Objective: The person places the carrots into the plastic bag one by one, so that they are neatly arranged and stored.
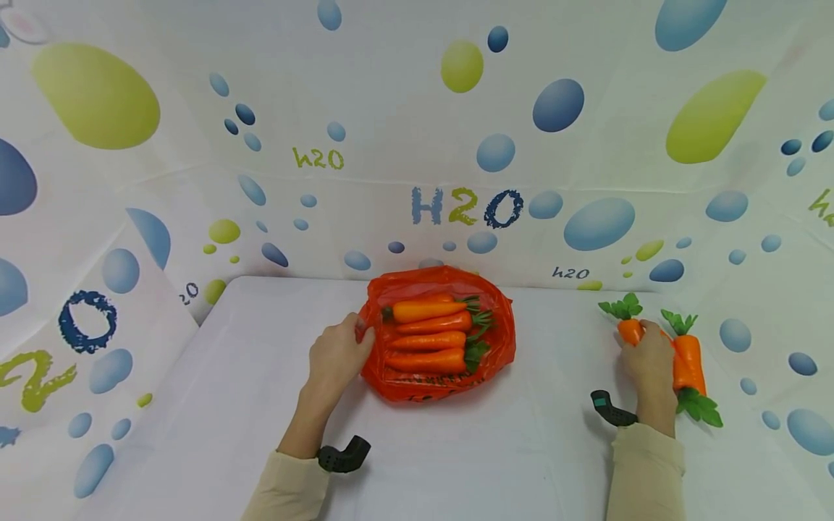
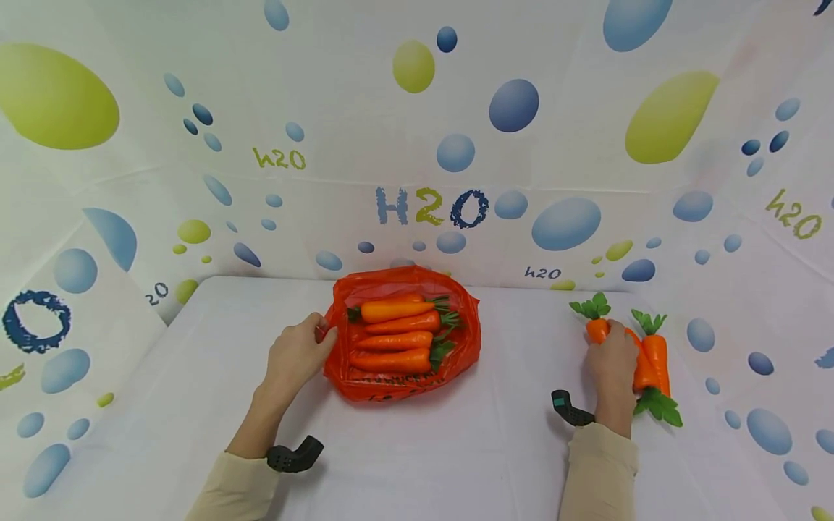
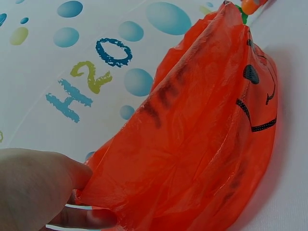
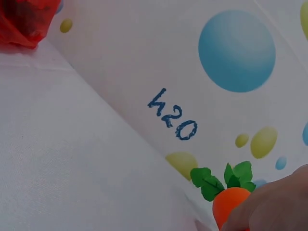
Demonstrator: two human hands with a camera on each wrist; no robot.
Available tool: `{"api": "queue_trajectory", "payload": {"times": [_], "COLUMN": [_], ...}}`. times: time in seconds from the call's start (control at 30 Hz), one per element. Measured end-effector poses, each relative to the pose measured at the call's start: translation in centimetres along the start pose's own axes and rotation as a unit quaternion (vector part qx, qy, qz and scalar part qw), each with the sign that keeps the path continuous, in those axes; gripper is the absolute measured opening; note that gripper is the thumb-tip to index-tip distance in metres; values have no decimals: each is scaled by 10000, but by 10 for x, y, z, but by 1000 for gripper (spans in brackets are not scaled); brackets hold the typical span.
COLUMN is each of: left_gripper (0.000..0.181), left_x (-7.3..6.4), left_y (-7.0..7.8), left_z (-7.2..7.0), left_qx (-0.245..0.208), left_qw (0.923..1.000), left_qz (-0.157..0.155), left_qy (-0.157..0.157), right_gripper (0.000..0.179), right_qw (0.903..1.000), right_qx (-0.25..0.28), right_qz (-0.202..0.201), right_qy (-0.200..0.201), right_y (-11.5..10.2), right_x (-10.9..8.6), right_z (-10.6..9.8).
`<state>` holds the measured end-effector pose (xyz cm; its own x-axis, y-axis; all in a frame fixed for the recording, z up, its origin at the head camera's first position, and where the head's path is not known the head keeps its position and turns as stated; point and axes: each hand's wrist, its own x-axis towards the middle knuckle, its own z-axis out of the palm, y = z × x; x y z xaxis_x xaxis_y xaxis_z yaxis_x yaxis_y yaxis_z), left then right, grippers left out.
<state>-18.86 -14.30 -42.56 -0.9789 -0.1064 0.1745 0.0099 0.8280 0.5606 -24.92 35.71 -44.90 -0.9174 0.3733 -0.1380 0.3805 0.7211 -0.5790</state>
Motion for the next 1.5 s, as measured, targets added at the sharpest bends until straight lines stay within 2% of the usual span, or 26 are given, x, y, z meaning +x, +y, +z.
{"api": "queue_trajectory", "payload": {"times": [0.87,1.5], "left_gripper": [22,23], "left_x": [2,1], "left_y": [-3,-2], "left_z": [0,-1], "left_qx": [-49,-73], "left_qw": [10000,9999], "left_qz": [-50,-60], "left_qy": [-22,-96], "right_gripper": [69,69], "right_qw": [9987,9981], "right_qx": [97,204], "right_qz": [-424,-511], "right_qy": [246,284], "right_y": [-19,-39], "right_x": [-3,-8], "right_z": [-1,-2]}}
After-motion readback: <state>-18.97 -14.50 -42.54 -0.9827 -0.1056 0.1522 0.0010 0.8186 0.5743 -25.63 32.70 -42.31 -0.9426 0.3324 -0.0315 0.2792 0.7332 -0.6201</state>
